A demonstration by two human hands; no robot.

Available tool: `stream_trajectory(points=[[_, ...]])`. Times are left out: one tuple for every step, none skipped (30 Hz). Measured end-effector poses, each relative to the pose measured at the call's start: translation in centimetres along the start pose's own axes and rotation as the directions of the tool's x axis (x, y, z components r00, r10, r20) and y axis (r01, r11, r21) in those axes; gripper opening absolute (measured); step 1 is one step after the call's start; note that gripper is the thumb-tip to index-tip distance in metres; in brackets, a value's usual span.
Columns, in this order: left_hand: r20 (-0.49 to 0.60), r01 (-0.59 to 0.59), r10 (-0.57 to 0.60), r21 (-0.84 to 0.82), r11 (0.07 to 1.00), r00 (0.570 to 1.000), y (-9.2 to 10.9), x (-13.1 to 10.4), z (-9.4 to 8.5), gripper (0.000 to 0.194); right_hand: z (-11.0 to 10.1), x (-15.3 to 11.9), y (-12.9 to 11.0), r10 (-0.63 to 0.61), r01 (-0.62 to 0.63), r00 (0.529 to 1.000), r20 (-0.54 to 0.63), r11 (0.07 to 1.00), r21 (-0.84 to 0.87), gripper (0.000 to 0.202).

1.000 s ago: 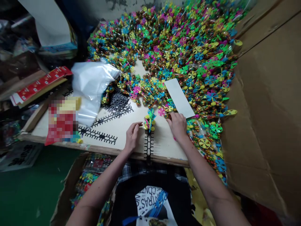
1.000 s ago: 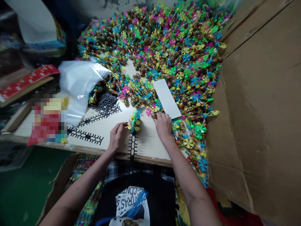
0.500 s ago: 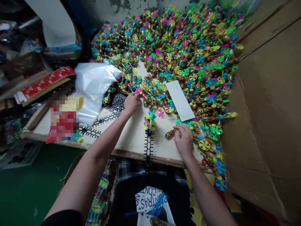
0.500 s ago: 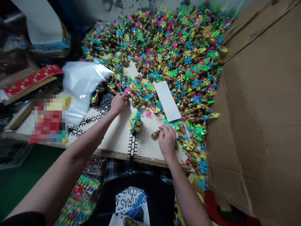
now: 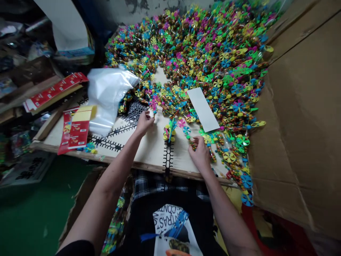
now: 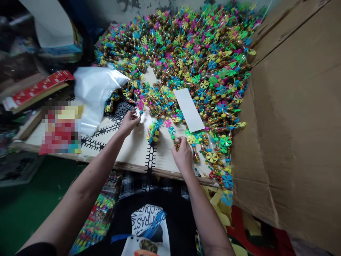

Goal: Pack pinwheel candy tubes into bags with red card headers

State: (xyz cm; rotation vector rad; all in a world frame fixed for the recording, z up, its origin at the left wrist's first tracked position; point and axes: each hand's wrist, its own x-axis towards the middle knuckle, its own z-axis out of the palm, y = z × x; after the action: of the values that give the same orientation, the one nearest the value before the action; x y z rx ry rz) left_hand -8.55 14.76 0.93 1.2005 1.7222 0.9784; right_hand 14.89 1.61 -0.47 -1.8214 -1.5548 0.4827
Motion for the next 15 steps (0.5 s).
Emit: stream_trajectory(points=[[0.069, 0.051, -0.042, -0.128, 0.990, 0.997, -0.4, -1.2, -0.6, 0.038, 0.0, -0.3, 0.2, 0.035, -0.034, 0.999, -0.012, 0.998, 0.052, 0.034], [0.146, 0.103, -0.068, -0.246, 0.964, 0.987, -0.9, -2.5, -1.0, 0.035, 0.0, -0.5, 0.4, 0.067, -0.065, 0.998, -0.015, 0.993, 0.103, 0.036], [0.220, 0.153, -0.079, -0.342, 0.927, 0.972, -1.3, -3.9, -1.5, 0.032, 0.0, -0.8, 0.4, 0.087, -0.084, 0.996, -0.008, 0.985, 0.151, 0.036], [0.276, 0.193, -0.079, -0.414, 0.889, 0.958, -1.7, -5.3, -1.8, 0.030, 0.0, -1.1, 0.4, 0.090, -0.089, 0.996, 0.004, 0.977, 0.196, 0.035], [0.307, 0.218, -0.074, -0.467, 0.857, 0.949, -2.0, -6.7, -2.0, 0.029, 0.0, -1.4, 0.3, 0.078, -0.080, 0.997, 0.017, 0.969, 0.232, 0.032], [0.310, 0.225, -0.069, -0.502, 0.835, 0.948, -2.4, -8.1, -2.1, 0.028, 0.0, -1.6, 0.0, 0.053, -0.059, 0.998, 0.029, 0.964, 0.260, 0.028], [0.295, 0.214, -0.061, -0.521, 0.826, 0.954, -2.7, -9.3, -2.1, 0.028, 0.1, -1.9, -0.2, 0.022, -0.033, 0.999, 0.042, 0.959, 0.282, 0.024], [0.272, 0.191, -0.049, -0.526, 0.829, 0.961, -3.0, -10.5, -1.9, 0.027, 0.3, -2.2, -0.6, -0.011, -0.006, 0.998, 0.057, 0.953, 0.303, 0.020], [0.248, 0.162, -0.033, -0.520, 0.839, 0.968, -3.2, -11.4, -1.7, 0.026, 0.5, -2.4, -0.9, -0.044, 0.018, 0.996, 0.073, 0.945, 0.325, 0.018], [0.229, 0.133, -0.016, -0.505, 0.853, 0.973, -3.5, -12.2, -1.3, 0.024, 0.7, -2.6, -1.2, -0.070, 0.037, 0.994, 0.084, 0.936, 0.349, 0.017], [0.217, 0.105, 0.003, -0.487, 0.867, 0.976, -3.6, -12.8, -1.0, 0.023, 1.1, -2.8, -1.5, -0.090, 0.051, 0.992, 0.089, 0.928, 0.370, 0.017], [0.210, 0.081, 0.022, -0.468, 0.880, 0.977, -3.8, -13.2, -0.5, 0.022, 1.4, -2.9, -1.8, -0.103, 0.060, 0.991, 0.089, 0.919, 0.389, 0.017], [0.204, 0.059, 0.039, -0.454, 0.889, 0.978, -3.8, -13.5, -0.1, 0.021, 1.8, -3.0, -1.9, -0.110, 0.067, 0.990, 0.085, 0.912, 0.405, 0.018], [0.196, 0.039, 0.055, -0.444, 0.895, 0.979, -3.9, -13.7, 0.3, 0.020, 2.1, -3.0, -2.0, -0.112, 0.069, 0.991, 0.079, 0.907, 0.415, 0.019], [0.191, 0.024, 0.067, -0.436, 0.899, 0.979, -3.9, -13.8, 0.6, 0.021, 2.4, -3.1, -2.1, -0.110, 0.067, 0.991, 0.077, 0.904, 0.421, 0.020]])
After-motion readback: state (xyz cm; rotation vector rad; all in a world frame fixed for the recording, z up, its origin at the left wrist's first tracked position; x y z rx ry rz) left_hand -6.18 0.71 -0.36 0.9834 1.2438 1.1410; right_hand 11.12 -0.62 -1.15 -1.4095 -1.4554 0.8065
